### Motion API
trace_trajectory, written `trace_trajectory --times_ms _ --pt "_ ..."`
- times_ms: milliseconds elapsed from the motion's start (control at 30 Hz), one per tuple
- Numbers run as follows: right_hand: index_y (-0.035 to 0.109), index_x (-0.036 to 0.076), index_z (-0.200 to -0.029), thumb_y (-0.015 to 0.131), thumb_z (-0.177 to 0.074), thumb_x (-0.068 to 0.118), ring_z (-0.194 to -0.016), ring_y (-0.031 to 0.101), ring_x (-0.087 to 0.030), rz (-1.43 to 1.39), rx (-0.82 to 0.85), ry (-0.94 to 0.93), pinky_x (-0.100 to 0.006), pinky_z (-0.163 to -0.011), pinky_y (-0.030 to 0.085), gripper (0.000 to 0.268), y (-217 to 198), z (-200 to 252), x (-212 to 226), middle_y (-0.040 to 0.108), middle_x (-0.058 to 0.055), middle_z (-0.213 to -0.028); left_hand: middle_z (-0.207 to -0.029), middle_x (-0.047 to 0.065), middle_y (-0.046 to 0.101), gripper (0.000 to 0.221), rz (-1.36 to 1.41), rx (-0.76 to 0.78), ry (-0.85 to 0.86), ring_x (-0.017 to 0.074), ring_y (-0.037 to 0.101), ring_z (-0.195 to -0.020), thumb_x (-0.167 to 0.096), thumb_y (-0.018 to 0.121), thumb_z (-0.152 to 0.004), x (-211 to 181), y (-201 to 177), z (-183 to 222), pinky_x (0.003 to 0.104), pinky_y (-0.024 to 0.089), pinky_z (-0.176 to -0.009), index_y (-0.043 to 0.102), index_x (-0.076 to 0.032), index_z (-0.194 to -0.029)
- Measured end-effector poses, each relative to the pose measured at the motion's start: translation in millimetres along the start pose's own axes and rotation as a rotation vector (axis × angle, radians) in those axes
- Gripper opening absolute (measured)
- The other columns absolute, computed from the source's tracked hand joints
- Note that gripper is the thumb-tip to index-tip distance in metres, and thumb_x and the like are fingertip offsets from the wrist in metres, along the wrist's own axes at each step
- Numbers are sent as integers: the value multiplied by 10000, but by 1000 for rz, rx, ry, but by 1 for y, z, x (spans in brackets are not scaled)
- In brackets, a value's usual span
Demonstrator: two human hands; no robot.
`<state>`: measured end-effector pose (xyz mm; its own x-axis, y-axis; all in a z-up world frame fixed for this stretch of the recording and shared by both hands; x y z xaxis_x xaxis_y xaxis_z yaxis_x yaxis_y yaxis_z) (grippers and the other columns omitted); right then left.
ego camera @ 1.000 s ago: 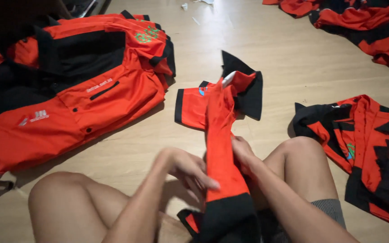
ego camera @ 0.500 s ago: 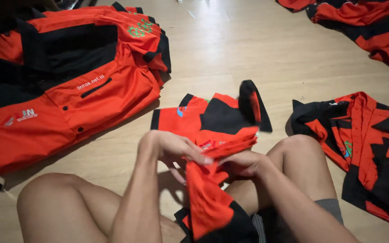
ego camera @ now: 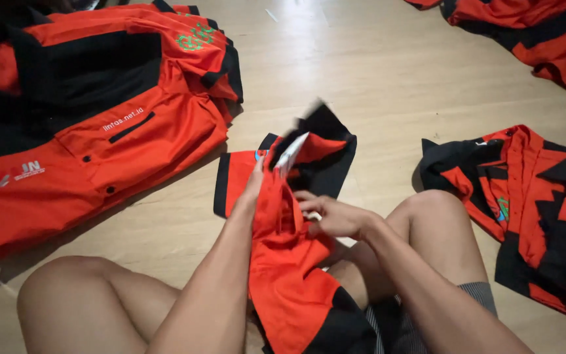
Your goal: A person buttons a red and black short-sleeved uniform shirt while sitting on the floor.
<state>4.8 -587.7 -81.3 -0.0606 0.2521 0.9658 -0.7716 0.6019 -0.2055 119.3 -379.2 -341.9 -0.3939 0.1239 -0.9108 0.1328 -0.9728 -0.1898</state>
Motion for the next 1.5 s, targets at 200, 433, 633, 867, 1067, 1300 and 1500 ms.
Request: trace_trajectory --times_ms 200,433,633,867,1067,1300,1500 --pt "728 36 -1040 540 -754 -111 -745 475 -241 -698 -676 413 -345 -527 465 373 -30 -23 -150 446 -89 -965 -1227 173 739 593 512 121 -50 237 706 -1132 -424 609 -895 -101 18 103 428 594 -983 673 -61 -1360" --pt "754 47 -1019 594 -714 -114 -752 550 -282 -570 -656 433 -393 -577 509 380 -37 -31 -152 525 -127 -936 -969 10 775 337 405 415 -84 188 748 -832 -65 659 -847 -145 7 133 326 563 -626 765 -243 -1111" --pt "777 56 -1000 640 -681 -117 -758 615 -317 -455 -642 443 -433 -620 547 388 -39 -18 -116 593 -160 -911 -1188 162 745 678 589 601 -8 335 732 -1059 152 824 -724 -152 -8 109 511 622 -891 673 -94 -1338" --pt "803 67 -979 694 -641 -120 -765 690 -358 -326 -640 454 -481 -670 591 401 -61 -25 -96 672 -198 -881 -894 -119 599 214 568 208 33 54 607 -823 -426 618 -1008 -161 -30 83 206 550 -755 678 -383 -1208" --pt "826 76 -961 740 -607 -123 -772 754 -394 -216 -627 467 -522 -713 629 414 -87 -33 -95 740 -231 -856 -920 -14 650 198 107 -165 268 180 656 -921 -216 583 -958 -201 -74 96 331 529 -835 684 -273 -1119" --pt "398 341 -1427 849 -673 431 -1145 613 -252 741 -1540 554 -606 -805 543 883 -162 41 -33 451 75 -1379 -987 30 559 376 -471 -922 954 300 610 -998 27 614 -882 -291 -166 174 405 495 -949 730 -228 -1134" --pt "-60 56 -1653 864 -709 197 -1483 52 -675 481 -933 216 -756 -1230 131 1329 -117 -14 12 -108 -340 -1661 -1668 167 -276 1158 -572 -269 520 691 122 -1461 -101 841 -851 -249 -110 107 669 338 -1206 77 -346 -1684"
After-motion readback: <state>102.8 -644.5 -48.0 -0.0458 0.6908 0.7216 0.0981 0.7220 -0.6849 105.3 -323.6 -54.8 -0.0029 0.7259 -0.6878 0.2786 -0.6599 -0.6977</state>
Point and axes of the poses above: each hand's wrist, its own z-axis away from the middle knuckle, its own y-axis out of the palm, x = y × z, the point moved 6 cm from there along -z, towards the middle knuckle
